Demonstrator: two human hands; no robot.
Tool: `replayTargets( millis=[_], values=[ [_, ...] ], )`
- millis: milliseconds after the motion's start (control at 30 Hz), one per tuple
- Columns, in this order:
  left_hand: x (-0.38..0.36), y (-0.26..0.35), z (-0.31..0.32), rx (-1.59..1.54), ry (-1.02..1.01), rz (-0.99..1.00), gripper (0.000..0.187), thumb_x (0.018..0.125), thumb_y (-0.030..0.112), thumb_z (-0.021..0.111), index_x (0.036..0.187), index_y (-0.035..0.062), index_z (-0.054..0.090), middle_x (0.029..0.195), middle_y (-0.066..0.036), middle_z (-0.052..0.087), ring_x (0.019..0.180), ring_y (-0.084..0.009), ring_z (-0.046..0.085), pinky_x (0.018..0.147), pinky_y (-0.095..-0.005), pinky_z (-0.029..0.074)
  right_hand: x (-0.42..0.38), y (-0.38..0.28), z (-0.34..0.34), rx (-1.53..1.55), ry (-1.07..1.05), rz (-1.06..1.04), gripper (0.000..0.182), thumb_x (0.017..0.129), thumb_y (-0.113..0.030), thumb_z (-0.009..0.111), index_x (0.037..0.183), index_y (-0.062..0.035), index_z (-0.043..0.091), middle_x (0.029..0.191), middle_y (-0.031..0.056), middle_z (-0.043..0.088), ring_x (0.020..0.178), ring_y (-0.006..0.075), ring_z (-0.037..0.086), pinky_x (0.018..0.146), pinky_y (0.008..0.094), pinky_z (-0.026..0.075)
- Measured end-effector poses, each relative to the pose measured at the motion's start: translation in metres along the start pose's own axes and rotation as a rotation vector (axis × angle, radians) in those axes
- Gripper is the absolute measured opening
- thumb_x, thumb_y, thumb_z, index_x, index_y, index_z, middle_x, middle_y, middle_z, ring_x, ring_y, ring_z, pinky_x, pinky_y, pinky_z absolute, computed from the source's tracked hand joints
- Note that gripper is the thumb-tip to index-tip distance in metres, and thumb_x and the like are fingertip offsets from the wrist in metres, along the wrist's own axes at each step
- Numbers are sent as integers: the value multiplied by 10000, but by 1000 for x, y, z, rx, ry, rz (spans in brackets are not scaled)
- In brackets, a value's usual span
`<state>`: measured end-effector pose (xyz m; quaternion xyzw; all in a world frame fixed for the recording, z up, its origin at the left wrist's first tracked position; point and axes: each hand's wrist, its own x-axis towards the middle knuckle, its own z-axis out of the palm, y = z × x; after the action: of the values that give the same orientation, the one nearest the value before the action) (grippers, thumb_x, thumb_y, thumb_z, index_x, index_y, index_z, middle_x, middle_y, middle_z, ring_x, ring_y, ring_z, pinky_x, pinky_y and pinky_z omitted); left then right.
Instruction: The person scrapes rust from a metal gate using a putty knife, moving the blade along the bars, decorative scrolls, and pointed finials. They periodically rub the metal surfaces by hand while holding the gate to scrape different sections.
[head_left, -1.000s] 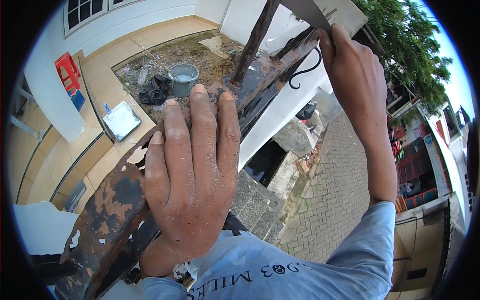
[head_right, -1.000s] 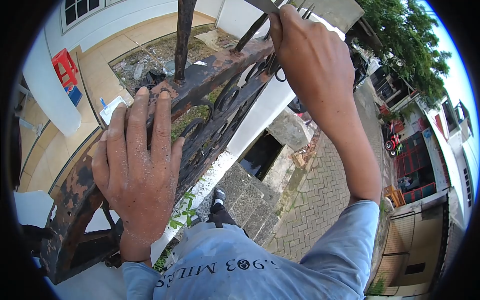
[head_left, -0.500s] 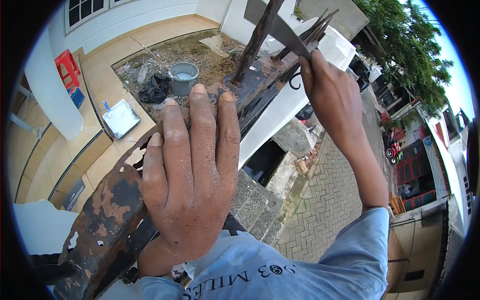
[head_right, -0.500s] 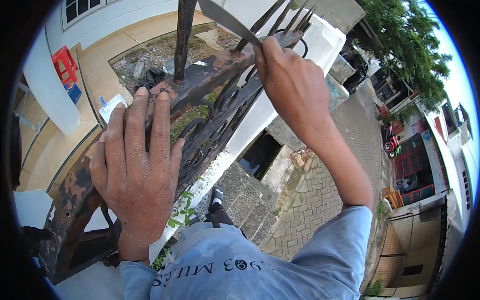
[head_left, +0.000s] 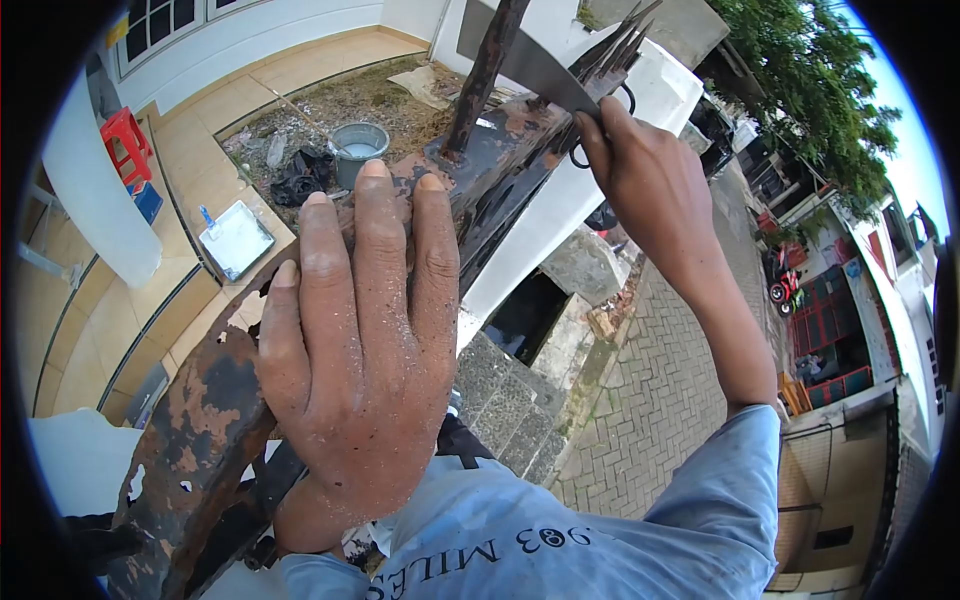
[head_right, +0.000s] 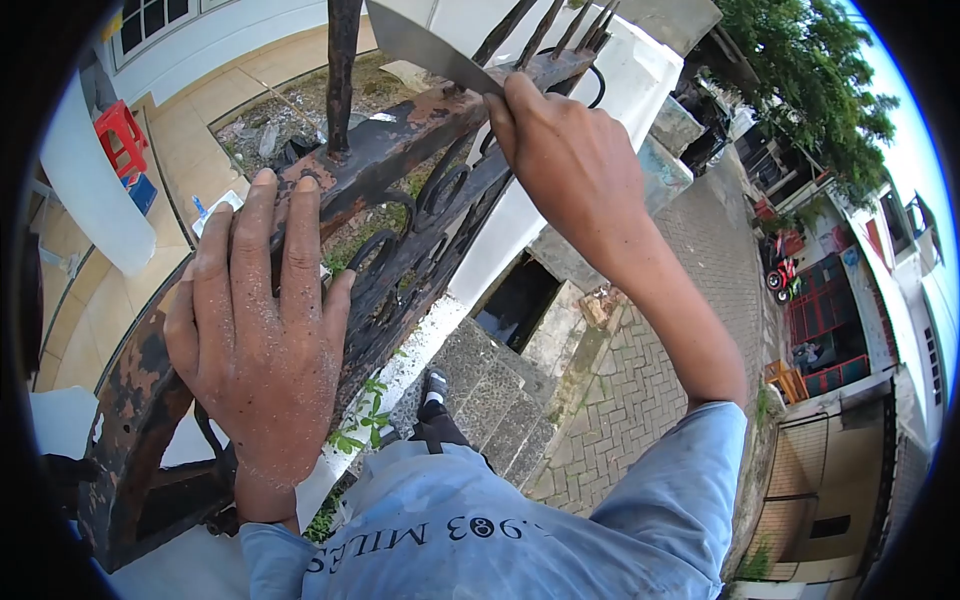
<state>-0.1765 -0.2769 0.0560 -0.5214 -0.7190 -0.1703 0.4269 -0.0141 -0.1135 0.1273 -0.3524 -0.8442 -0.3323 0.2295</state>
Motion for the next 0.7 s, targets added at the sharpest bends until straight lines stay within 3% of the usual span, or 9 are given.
replayTargets(
  millis=[100,200,333,400,467,533,633,700],
  values=[
    [-1,2,2,-13,26,-23,713,593,336,834,1265,244,611,1321,32,566,1167,-190,542,982,-357,378,9,11,-17,86,155,109,277,984,-305,483,853,-64,519,537,128,578,501,354,596,450,431,468],
    [-1,2,2,11,16,-28,724,588,322,842,1269,254,607,1317,39,571,1170,-185,542,995,-356,381,-6,-1,1,-41,-25,2,297,989,-327,469,852,-68,519,547,136,585,507,350,604,457,431,474],
    [1,1,-3,-3,-9,-30,735,589,321,846,1278,262,598,1317,44,572,1176,-188,538,1003,-356,382,5,12,-18,6,110,93,282,980,-316,479,850,-70,521,557,152,583,521,358,608,479,455,477],
    [0,3,-1,-5,-7,-48,723,600,329,835,1279,261,597,1324,48,566,1186,-191,530,1006,-357,381,0,6,-11,-69,63,-31,280,979,-322,482,872,-67,526,572,164,589,542,365,616,482,453,483],
    [-1,3,2,-21,4,-62,713,608,333,828,1278,260,597,1325,50,564,1190,-191,526,1007,-357,380,8,15,-25,-13,58,78,288,959,-299,541,840,-37,528,622,189,569,596,389,581,527,459,430],
    [-2,3,1,-33,-18,-61,704,619,336,822,1281,258,594,1327,51,562,1193,-192,524,1009,-357,379,13,13,-39,119,222,135,274,958,-297,543,860,-41,553,643,194,584,607,388,590,531,445,439],
    [-1,3,0,-33,-16,-63,699,628,338,819,1284,258,591,1330,51,560,1196,-193,521,1013,-355,379,-3,10,-15,-79,40,-17,253,961,-278,546,894,-40,598,627,185,581,556,378,576,515,431,438],
    [-1,3,2,-33,-6,-65,702,630,338,819,1288,258,587,1333,50,558,1198,-194,520,1017,-355,379,5,25,-29,28,196,59,249,958,-270,551,876,-36,576,630,186,582,550,382,572,510,435,435]
  ],
)
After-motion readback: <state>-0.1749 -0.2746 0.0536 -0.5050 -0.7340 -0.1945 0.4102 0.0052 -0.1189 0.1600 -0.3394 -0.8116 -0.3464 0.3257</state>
